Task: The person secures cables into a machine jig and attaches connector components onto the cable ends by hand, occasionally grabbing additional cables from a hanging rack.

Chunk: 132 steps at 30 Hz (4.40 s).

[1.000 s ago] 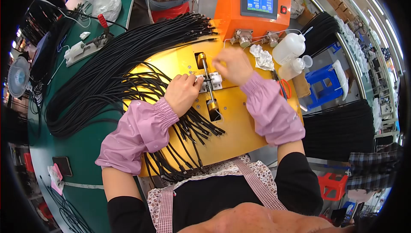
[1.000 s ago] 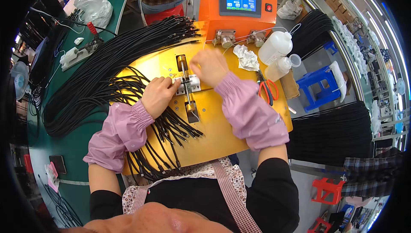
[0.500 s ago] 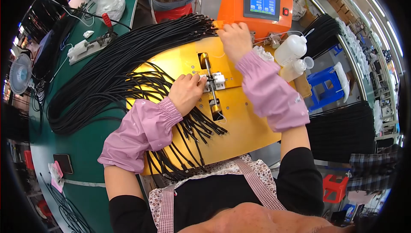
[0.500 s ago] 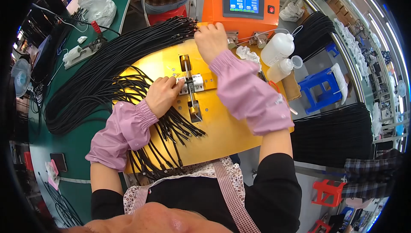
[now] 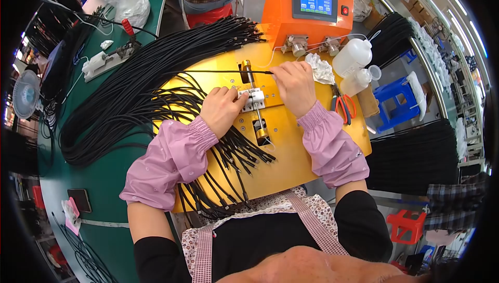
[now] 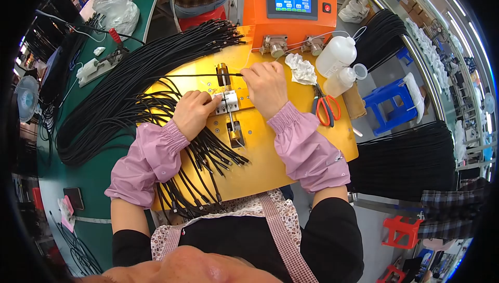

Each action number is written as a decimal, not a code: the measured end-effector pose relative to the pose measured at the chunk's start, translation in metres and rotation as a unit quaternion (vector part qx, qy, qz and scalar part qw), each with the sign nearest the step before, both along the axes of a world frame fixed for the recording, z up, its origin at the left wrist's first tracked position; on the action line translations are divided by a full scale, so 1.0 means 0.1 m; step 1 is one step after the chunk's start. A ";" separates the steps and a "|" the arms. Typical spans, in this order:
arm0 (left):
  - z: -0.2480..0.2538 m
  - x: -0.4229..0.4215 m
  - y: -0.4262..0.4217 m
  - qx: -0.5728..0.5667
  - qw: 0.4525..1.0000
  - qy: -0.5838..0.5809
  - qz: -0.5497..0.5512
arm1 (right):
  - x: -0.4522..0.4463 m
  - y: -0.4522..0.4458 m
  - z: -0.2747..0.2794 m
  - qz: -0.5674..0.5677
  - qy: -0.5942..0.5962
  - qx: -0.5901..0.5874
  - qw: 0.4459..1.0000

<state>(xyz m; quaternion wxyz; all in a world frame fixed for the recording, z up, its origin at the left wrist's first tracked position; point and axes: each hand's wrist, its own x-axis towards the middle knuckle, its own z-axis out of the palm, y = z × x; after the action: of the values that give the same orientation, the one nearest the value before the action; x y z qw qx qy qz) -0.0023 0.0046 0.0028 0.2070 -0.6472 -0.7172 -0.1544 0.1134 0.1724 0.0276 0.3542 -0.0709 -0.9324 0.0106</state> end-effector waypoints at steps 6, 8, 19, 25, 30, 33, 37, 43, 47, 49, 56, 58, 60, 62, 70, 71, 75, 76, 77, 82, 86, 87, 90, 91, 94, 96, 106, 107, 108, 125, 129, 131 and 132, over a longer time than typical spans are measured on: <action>0.50 -0.04 -0.23 -0.171 0.945 -0.254 -0.119 | 0.08 0.03 -0.01 0.072 -0.083 -0.130 0.985; 0.48 0.01 -0.18 -0.124 0.954 -0.251 -0.107 | 0.12 -0.06 0.02 0.105 -0.096 -0.162 0.976; 0.20 0.11 -0.07 0.041 0.909 -0.411 -0.059 | 0.07 -0.27 -0.09 0.241 -0.102 -0.246 0.933; 0.18 0.09 -0.02 0.056 0.887 -0.458 -0.008 | 0.12 -0.21 0.11 0.150 -0.138 -0.408 0.890; 0.10 0.08 -0.01 0.072 0.902 -0.426 -0.002 | 0.09 -0.12 0.01 0.140 -0.111 -0.408 0.895; 0.06 0.09 -0.02 0.060 0.941 -0.333 -0.002 | 0.06 -0.07 -0.14 0.149 -0.085 -0.362 0.916; 0.03 0.09 -0.04 0.023 0.996 -0.085 0.012 | 0.02 -0.05 -0.24 0.156 -0.051 -0.279 0.946; 0.01 0.07 -0.02 -0.011 1.000 0.002 0.020 | 0.00 -0.05 -0.15 0.142 -0.056 -0.116 0.981; 0.01 0.09 0.00 -0.013 0.999 0.022 0.020 | -0.44 0.15 0.00 0.075 -0.076 -0.008 0.994; 0.00 0.09 0.01 -0.013 1.000 0.021 0.018 | -0.84 0.24 -0.01 0.051 -0.140 0.006 0.989; 0.00 0.08 0.00 -0.011 1.000 0.012 0.014 | -1.59 0.41 -0.21 0.006 -0.271 0.068 0.960; -0.01 0.07 -0.01 -0.009 1.000 0.009 0.014 | -1.56 0.43 -0.20 0.022 -0.262 0.043 0.964; -0.01 0.07 0.00 -0.006 1.000 0.008 0.011 | -1.44 0.48 -0.14 0.050 -0.239 -0.009 0.970; -0.01 0.07 0.00 -0.003 1.000 0.008 0.010 | -1.29 0.51 -0.06 0.092 -0.175 -0.020 0.980; -0.04 0.02 -0.02 -0.006 1.000 -0.016 0.012 | -0.29 0.18 0.34 0.131 -0.106 0.030 0.985; -0.04 0.02 -0.02 -0.008 1.000 -0.023 0.013 | -0.23 0.14 0.34 0.143 -0.078 -0.009 0.987; -0.05 0.01 -0.02 0.004 1.000 -0.020 0.004 | -0.11 0.07 0.23 0.149 -0.091 -0.148 0.973; -0.04 0.01 -0.02 0.008 1.000 -0.019 0.001 | -0.08 0.06 0.20 0.151 -0.094 -0.194 0.965; -0.02 0.01 -0.02 0.009 1.000 -0.018 0.000 | -0.06 0.05 0.16 0.151 -0.094 -0.192 0.965; 0.18 0.04 -0.08 -0.017 0.999 -0.038 0.021 | -0.03 -0.01 0.07 0.126 -0.107 -0.225 0.960; 0.47 0.08 -0.18 0.088 0.973 -0.181 -0.116 | 0.12 -0.16 0.08 0.232 -0.200 -0.394 0.866; 0.46 0.07 -0.18 0.087 0.973 -0.182 -0.115 | 0.11 -0.16 0.07 0.233 -0.201 -0.396 0.865; 0.36 -0.01 -0.11 -0.028 0.901 -0.431 -0.048 | 0.12 -0.11 0.05 0.185 -0.149 -0.529 0.815; 0.32 -0.02 -0.08 -0.069 0.859 -0.507 -0.027 | 0.12 -0.09 0.03 0.166 -0.128 -0.571 0.793; 0.22 -0.03 -0.04 -0.053 0.855 -0.515 -0.032 | 0.12 -0.06 -0.01 0.175 -0.115 -0.587 0.782; 0.18 -0.04 -0.04 -0.035 0.851 -0.522 -0.034 | 0.12 -0.07 -0.05 0.188 -0.104 -0.602 0.769; 0.05 0.00 -0.03 0.069 0.963 -0.262 -0.001 | 0.03 -0.10 -0.19 0.170 -0.054 -0.514 0.839; 0.05 0.01 -0.04 0.070 0.963 -0.262 -0.002 | 0.02 -0.09 -0.21 0.170 -0.054 -0.514 0.839; 0.04 0.02 -0.04 0.050 0.974 -0.222 0.005 | 0.02 -0.09 -0.22 0.158 -0.064 -0.498 0.850; 0.05 0.09 -0.03 -0.036 0.998 -0.007 0.041 | -1.50 0.47 -0.17 -0.017 -0.288 -0.136 0.948; 0.04 0.09 -0.04 -0.038 0.998 -0.014 0.040 | -1.42 0.48 -0.15 0.007 -0.282 -0.141 0.949; 0.04 0.08 -0.04 -0.041 0.998 -0.019 0.040 | -1.27 0.47 -0.06 0.055 -0.227 -0.145 0.961; 0.04 0.08 -0.04 -0.039 0.998 -0.020 0.043 | -1.13 0.43 0.03 0.082 -0.194 -0.156 0.965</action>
<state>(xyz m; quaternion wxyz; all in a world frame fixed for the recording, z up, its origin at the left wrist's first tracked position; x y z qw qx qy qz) 0.0055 0.0010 0.0071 0.1731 -0.6204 -0.7538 -0.1300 0.0003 0.2154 0.0304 0.1488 -0.0493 -0.9727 0.1711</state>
